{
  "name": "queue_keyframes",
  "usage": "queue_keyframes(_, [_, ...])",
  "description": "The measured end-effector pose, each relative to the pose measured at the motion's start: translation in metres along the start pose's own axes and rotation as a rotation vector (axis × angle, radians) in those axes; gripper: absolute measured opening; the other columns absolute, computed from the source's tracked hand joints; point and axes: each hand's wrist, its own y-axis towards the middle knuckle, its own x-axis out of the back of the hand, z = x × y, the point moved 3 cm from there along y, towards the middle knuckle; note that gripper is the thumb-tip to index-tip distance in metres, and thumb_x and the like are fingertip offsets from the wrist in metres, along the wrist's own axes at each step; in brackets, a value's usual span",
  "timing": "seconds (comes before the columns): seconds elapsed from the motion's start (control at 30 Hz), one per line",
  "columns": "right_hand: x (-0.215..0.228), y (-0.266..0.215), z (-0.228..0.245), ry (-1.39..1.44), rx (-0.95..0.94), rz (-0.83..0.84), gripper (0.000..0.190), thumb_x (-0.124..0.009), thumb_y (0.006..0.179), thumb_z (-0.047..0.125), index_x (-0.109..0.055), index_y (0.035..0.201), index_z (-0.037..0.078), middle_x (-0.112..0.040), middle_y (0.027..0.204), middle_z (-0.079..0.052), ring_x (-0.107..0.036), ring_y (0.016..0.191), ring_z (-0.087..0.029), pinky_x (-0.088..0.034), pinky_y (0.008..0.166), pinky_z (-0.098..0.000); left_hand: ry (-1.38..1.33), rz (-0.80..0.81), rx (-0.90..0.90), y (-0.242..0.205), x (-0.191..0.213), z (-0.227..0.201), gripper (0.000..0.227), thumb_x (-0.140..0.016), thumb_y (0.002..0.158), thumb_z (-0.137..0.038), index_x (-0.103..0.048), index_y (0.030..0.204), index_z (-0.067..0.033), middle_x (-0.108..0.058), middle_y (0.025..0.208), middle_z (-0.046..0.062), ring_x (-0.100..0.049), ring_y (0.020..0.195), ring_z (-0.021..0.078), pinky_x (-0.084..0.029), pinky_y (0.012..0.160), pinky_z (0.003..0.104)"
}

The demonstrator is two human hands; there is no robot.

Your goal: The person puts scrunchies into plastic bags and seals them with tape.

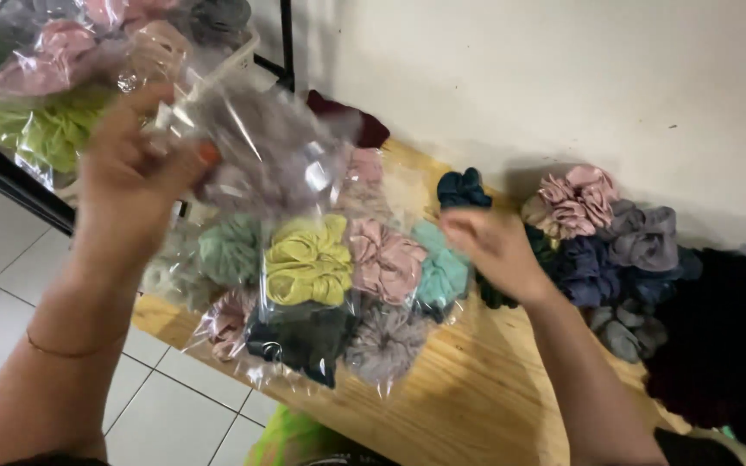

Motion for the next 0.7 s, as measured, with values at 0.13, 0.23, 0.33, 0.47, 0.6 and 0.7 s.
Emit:
queue_keyframes(0.13, [-0.037,0.12,0.018,-0.044,0.241,-0.016,0.022,-0.065,0.099,0.018,-0.077,0.114,0.007,-0.079,0.109,-0.008,-0.075,0.099,-0.023,-0.059,0.088,-0.0345,-0.061,-0.1,-0.618,0.035,0.013,0.015,0.044,-0.06,0.103,0.031,-0.044,0.138,0.0095,-0.047,0.14,0.027,-0.067,0.084,0.024,-0.062,0.068,0.021])
queue_keyframes(0.23, [-0.102,0.212,-0.005,-0.032,0.322,0.024,0.025,-0.067,0.09,0.01,-0.077,0.113,0.009,-0.078,0.113,-0.008,-0.073,0.105,-0.025,-0.056,0.095,-0.0352,0.006,-0.193,-0.532,0.05,0.01,0.014,0.049,-0.063,0.097,0.027,-0.048,0.137,0.0028,-0.052,0.142,0.026,-0.067,0.075,0.0196,-0.058,0.055,0.018])
queue_keyframes(0.33, [-0.148,0.276,-0.014,-0.082,0.39,-0.007,0.028,-0.071,0.081,0.01,-0.078,0.108,0.012,-0.078,0.111,-0.007,-0.074,0.103,-0.023,-0.053,0.092,-0.0316,0.009,-0.187,-0.439,0.069,0.006,0.026,0.048,-0.063,0.096,0.016,-0.049,0.137,-0.0035,-0.056,0.142,0.018,-0.068,0.075,0.0161,-0.054,0.056,0.017])
queue_keyframes(0.47, [-0.196,0.326,-0.02,-0.125,0.288,0.019,0.023,-0.07,0.084,0.02,-0.078,0.105,0.014,-0.077,0.104,-0.006,-0.074,0.099,-0.026,-0.054,0.088,-0.0352,0.064,-0.177,-0.491,0.089,0.002,0.04,0.041,-0.063,0.097,0.001,-0.051,0.135,-0.0082,-0.058,0.138,0.012,-0.065,0.116,0.0244,-0.044,0.116,0.049])
queue_keyframes(0.6, [-0.228,0.337,-0.05,-0.144,0.201,0.053,0.023,-0.07,0.085,0.028,-0.078,0.102,0.015,-0.076,0.098,-0.006,-0.074,0.096,-0.028,-0.055,0.084,-0.0378,0.074,-0.16,-0.396,0.106,-0.003,0.057,0.041,-0.065,0.095,-0.003,-0.051,0.134,-0.0084,-0.059,0.139,0.011,-0.062,0.064,0.0117,-0.052,0.106,0.039])
queue_keyframes(0.7, [-0.24,0.348,-0.078,-0.185,0.115,0.096,0.025,-0.07,0.087,0.037,-0.078,0.099,0.017,-0.075,0.093,-0.006,-0.074,0.093,-0.031,-0.056,0.081,-0.0405,-0.126,-0.146,-0.348,0.117,-0.006,0.077,0.053,-0.067,0.093,0.003,-0.055,0.142,-0.0151,-0.065,0.122,0.023,-0.069,0.103,0.0374,-0.063,0.079,0.039])
